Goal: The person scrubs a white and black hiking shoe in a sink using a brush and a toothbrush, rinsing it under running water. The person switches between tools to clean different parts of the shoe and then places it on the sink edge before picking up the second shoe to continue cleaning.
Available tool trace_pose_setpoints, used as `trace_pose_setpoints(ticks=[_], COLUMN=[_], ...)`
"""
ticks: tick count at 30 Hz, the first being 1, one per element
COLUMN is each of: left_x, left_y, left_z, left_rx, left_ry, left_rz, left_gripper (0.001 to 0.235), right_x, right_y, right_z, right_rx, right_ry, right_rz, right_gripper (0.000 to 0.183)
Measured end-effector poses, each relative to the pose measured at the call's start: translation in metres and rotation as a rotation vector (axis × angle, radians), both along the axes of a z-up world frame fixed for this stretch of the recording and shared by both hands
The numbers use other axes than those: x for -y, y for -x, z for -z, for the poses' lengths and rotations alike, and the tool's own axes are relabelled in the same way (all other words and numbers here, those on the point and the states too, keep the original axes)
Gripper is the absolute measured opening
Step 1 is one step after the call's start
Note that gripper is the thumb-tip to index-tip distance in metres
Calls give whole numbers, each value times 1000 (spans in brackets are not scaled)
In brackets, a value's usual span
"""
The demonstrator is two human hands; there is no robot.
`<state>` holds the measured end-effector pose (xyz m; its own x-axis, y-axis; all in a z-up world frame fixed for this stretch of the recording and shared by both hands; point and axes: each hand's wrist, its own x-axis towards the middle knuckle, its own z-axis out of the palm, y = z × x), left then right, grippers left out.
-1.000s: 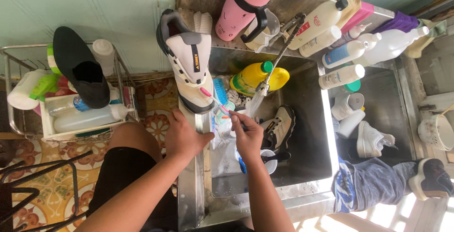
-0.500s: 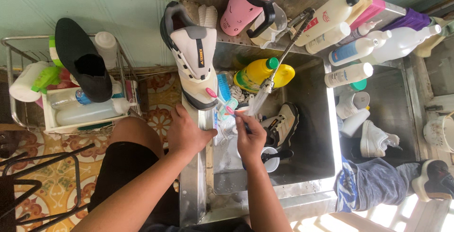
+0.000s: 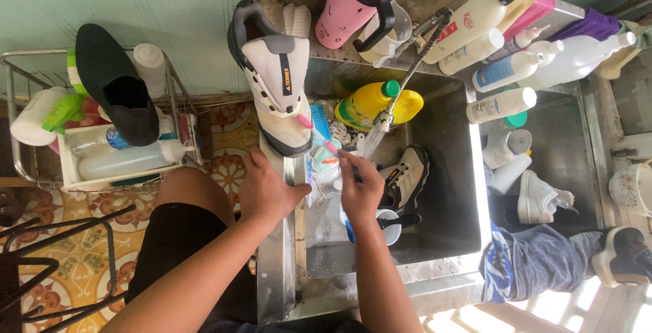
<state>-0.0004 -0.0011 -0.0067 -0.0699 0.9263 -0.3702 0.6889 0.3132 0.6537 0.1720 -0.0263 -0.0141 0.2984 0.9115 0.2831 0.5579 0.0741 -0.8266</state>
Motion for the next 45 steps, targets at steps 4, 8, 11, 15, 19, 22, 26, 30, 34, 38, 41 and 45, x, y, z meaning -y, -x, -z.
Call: trace_pose_setpoints(ticks=[4,8,11,15,19,22,26,30,34,38,41,45], left_x=[0,1,0,1,2,1,1,1,0,-1,-1,-2], left_y=[0,-1,0,0,0,0,0,0,-1,-2,-1,-2], left_z=[3,2,1,3,7,7,7,5,4,2,1,-2], left_rx=[8,4,16,14,15,20,14,26,-1,-13,-25,-46], left_ry=[-20,-2,-16,-57,-76,-75,-64,-73,0,-1,-28,29], left_rz=[11,-7,-12,-5,-1,6,5,-16,-19,-28,-35,-18], left_gripper=[104,106,106,109,102,101,102,105,102,102,110,110], right_x=[0,-1,-1,1,-1,0,-3,0,5,-29,-78,-163], right_y=[4,9,11,9,3,3,-3,-3,-18,-68,-111,-131], right_z=[0,0,0,3,8,11,12,13,10,-7,-30,-63], right_rx=[49,61,36,52,10,-14,47,24,79,113,229,748], right_ry=[7,-113,74,-26,-38,25,-28,11,44,-198,-255,51], right_rz=[-23,-6,-15,-19,12,-19,63,2,-32,195,309,316], right_gripper=[13,11,14,12,12,12,10,11,12,8,13,23])
